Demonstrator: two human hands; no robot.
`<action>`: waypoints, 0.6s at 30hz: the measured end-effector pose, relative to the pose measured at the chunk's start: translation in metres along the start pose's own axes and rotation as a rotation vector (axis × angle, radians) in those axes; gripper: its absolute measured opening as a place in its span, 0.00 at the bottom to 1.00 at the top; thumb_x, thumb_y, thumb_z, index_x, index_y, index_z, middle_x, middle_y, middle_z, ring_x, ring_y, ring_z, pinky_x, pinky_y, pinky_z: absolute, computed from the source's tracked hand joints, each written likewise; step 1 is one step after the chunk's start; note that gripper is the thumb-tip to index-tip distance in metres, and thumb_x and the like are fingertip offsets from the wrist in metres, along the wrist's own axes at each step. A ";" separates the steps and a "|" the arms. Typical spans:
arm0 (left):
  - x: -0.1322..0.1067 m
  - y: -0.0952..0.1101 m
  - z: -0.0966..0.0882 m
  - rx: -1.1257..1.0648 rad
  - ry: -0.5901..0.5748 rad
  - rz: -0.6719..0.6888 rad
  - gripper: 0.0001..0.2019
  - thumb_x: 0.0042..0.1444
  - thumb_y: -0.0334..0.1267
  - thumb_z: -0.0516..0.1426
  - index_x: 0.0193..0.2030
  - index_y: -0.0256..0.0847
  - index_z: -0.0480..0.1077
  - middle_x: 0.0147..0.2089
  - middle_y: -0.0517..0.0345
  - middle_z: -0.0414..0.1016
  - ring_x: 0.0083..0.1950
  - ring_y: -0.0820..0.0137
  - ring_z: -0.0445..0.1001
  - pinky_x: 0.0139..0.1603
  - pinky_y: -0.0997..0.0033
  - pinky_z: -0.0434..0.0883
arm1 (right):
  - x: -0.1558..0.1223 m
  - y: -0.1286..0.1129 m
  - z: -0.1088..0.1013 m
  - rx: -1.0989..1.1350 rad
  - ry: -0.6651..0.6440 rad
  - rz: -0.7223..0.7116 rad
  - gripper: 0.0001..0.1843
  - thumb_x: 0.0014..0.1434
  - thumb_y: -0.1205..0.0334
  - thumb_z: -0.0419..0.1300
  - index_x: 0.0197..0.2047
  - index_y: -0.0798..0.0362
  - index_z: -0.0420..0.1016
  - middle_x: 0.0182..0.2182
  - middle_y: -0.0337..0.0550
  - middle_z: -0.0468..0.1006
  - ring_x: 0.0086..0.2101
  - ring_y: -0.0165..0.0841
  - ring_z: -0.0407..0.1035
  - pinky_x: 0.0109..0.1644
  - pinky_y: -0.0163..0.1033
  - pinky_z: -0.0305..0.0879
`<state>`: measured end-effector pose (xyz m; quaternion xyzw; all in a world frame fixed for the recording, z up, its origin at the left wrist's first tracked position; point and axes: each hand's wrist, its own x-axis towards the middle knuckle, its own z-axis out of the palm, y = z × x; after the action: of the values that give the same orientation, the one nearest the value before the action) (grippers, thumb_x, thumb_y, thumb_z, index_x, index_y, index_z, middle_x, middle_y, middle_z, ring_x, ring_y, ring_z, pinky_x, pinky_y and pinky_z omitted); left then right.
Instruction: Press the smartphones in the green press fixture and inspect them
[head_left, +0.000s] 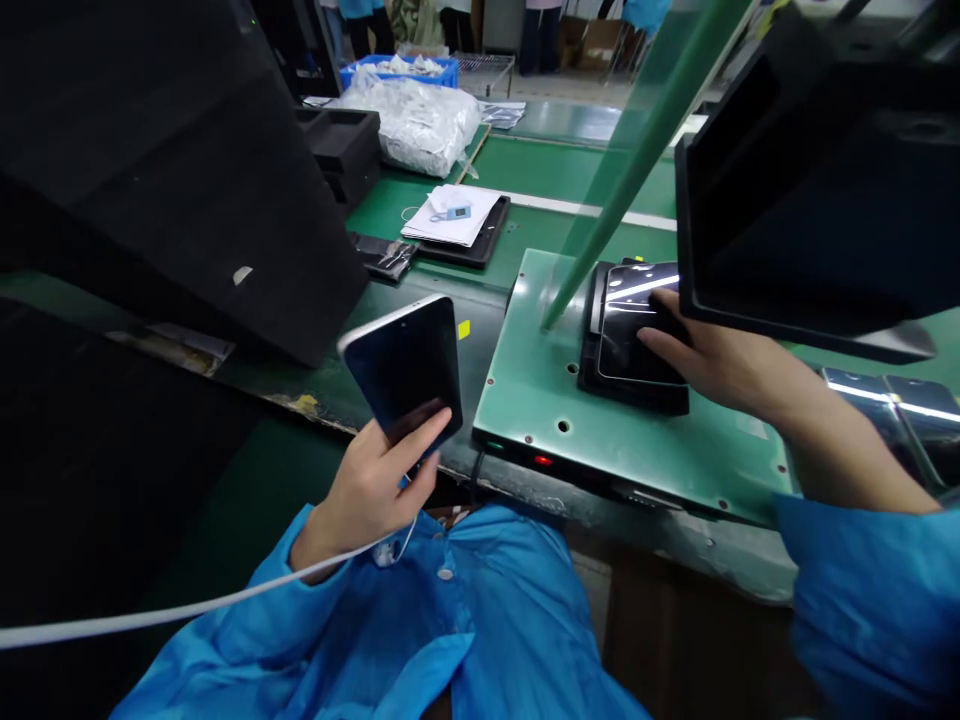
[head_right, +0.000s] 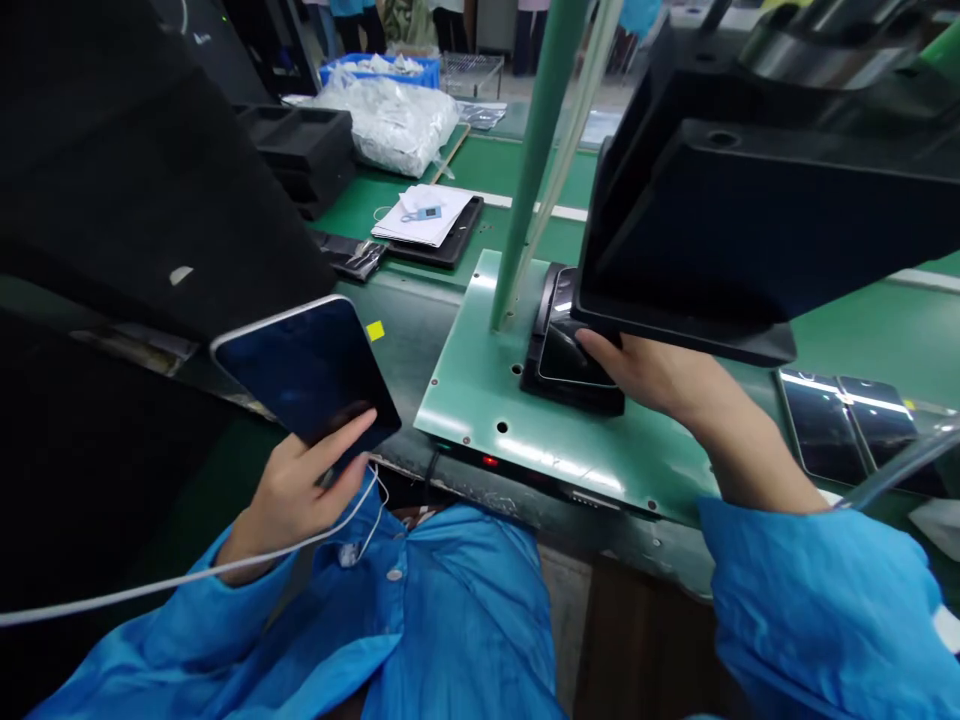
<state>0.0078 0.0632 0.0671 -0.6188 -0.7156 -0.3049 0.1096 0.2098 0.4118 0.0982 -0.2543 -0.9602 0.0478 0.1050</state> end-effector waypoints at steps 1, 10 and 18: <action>0.004 -0.002 0.010 0.095 0.001 0.054 0.32 0.63 0.36 0.59 0.72 0.42 0.56 0.60 0.44 0.74 0.52 0.57 0.78 0.52 0.59 0.76 | 0.003 -0.005 0.000 -0.104 0.006 -0.046 0.31 0.66 0.44 0.49 0.52 0.65 0.75 0.43 0.66 0.73 0.49 0.60 0.67 0.56 0.61 0.62; 0.029 -0.008 0.068 0.232 -0.148 0.154 0.50 0.58 0.55 0.62 0.76 0.34 0.41 0.65 0.31 0.67 0.61 0.46 0.72 0.57 0.50 0.72 | -0.088 -0.020 -0.010 -0.188 -0.047 -0.114 0.39 0.72 0.36 0.39 0.69 0.59 0.62 0.52 0.60 0.72 0.45 0.58 0.71 0.39 0.60 0.76; 0.026 -0.015 0.076 0.306 -0.093 0.162 0.51 0.56 0.63 0.60 0.75 0.34 0.43 0.61 0.32 0.72 0.55 0.47 0.77 0.49 0.56 0.77 | -0.205 0.004 0.006 0.071 0.024 0.042 0.36 0.70 0.52 0.54 0.75 0.28 0.41 0.69 0.35 0.54 0.64 0.52 0.54 0.67 0.66 0.57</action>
<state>0.0052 0.1271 0.0161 -0.6639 -0.7058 -0.1537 0.1934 0.3846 0.3132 0.0558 -0.2712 -0.9510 0.0810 0.1244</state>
